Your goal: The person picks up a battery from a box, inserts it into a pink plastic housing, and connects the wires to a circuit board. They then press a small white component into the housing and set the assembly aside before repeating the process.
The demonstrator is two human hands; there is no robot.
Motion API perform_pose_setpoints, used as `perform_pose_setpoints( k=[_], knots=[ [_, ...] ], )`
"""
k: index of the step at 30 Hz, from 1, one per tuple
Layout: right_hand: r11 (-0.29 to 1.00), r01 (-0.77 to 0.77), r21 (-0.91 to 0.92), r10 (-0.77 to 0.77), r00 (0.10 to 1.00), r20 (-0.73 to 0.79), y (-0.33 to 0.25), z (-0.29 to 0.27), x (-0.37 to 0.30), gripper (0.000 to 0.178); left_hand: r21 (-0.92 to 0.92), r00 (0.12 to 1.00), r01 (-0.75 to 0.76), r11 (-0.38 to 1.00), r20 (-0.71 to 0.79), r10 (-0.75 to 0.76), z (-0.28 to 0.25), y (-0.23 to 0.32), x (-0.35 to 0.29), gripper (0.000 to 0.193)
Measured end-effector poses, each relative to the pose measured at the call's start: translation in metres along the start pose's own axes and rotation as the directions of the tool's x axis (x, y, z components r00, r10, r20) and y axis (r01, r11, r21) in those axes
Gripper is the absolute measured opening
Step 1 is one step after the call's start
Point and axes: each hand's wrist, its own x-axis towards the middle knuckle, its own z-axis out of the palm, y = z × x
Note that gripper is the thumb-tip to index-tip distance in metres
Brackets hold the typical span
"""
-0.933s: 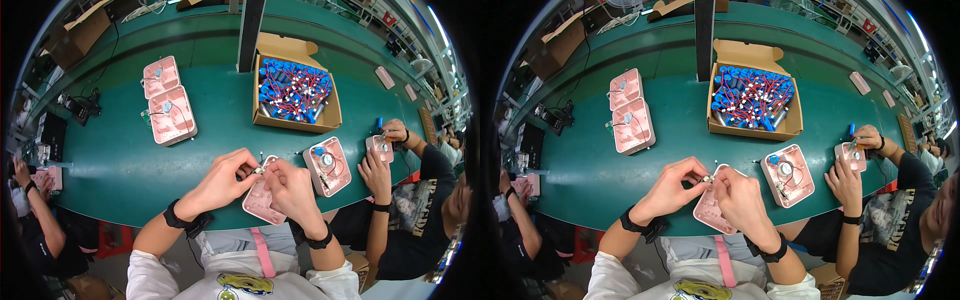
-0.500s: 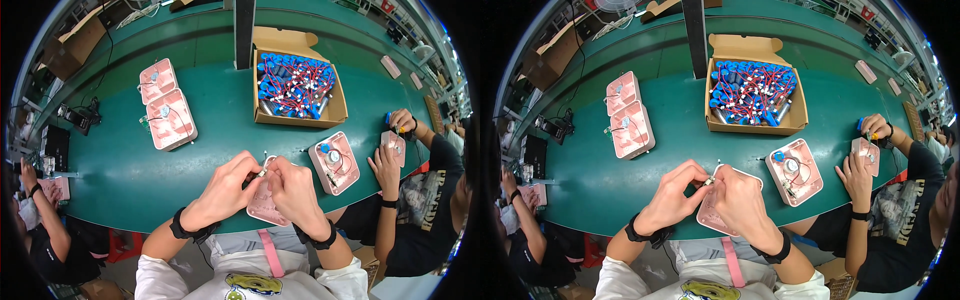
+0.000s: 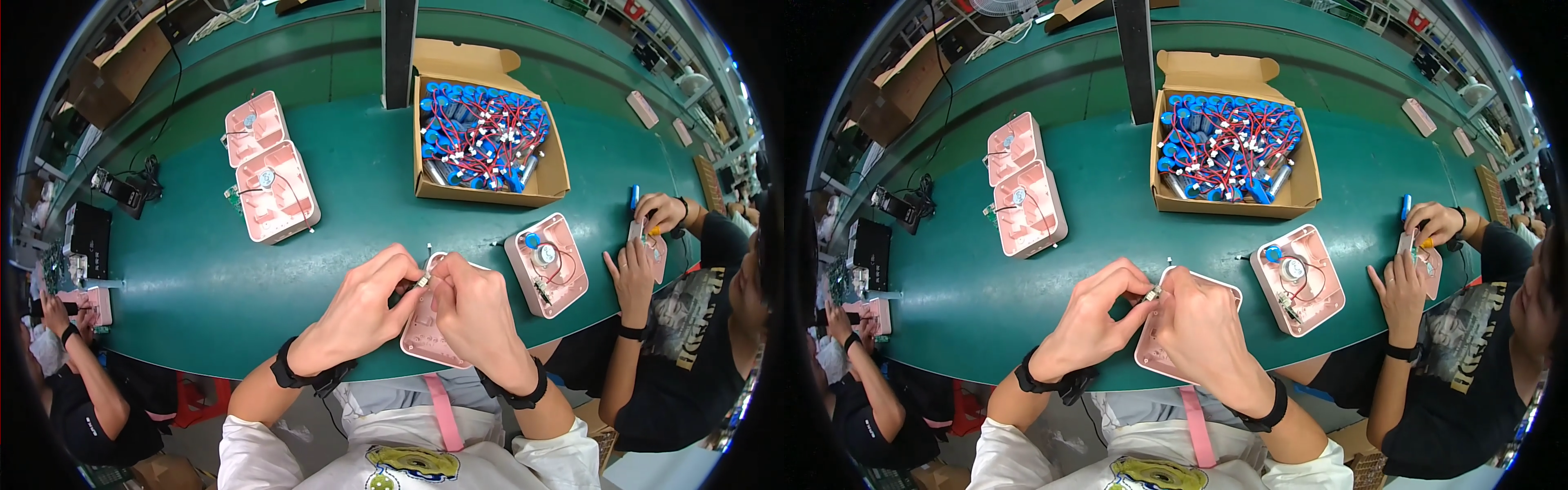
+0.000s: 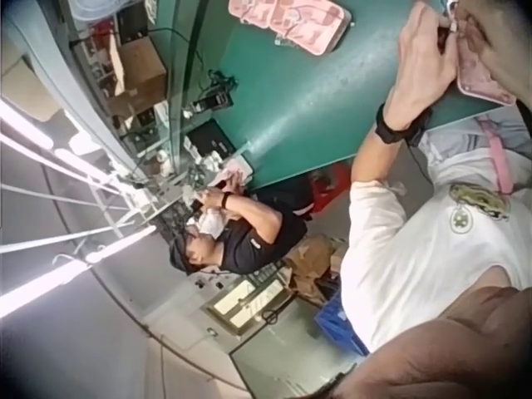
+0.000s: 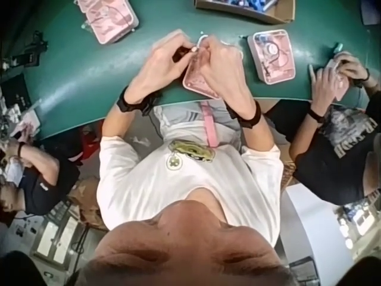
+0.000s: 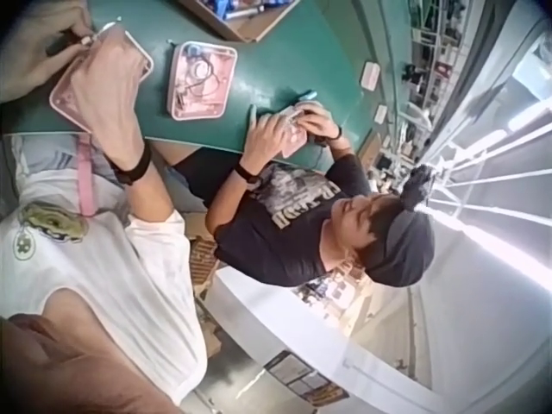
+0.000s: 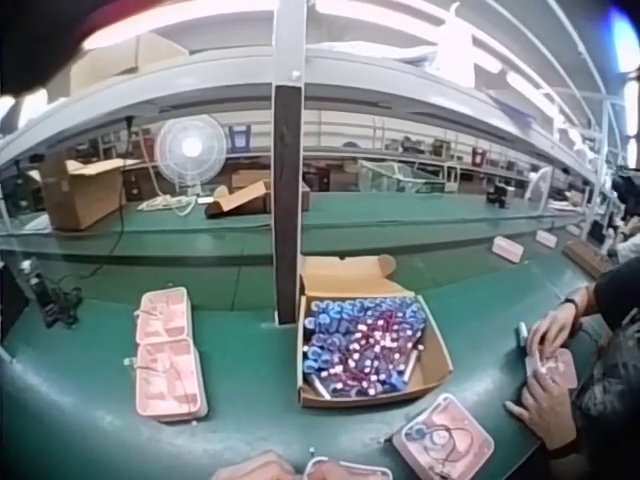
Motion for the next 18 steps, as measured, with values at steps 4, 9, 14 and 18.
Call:
perform_pose_setpoints(
  k=[4, 9, 14, 18],
  knots=[
    [1.000, 0.013, 0.025, -0.012, 1.000, -0.012, 0.002, -0.003, 0.002, 0.003, -0.034, 1.000, -0.006, 0.999, 0.025, 0.007, -0.003, -0.001, 0.001, 0.018],
    [1.000, -0.016, 0.001, 0.016, 1.000, -0.018, 0.008, -0.001, 0.000, 0.004, -0.024, 0.998, 0.023, 0.999, 0.053, -0.022, -0.003, 0.001, 0.004, 0.018],
    [0.989, 0.059, -0.136, -0.067, 0.996, -0.054, 0.007, -0.014, 0.004, 0.010, -0.112, 0.987, 0.159, 0.981, 0.033, -0.156, -0.008, -0.005, 0.006, 0.018],
    [0.992, 0.065, -0.105, -0.082, 0.982, -0.172, 0.001, -0.055, 0.025, 0.016, -0.096, 0.947, 0.320, 0.943, 0.076, -0.314, -0.012, -0.006, 0.005, 0.019]
  ],
)
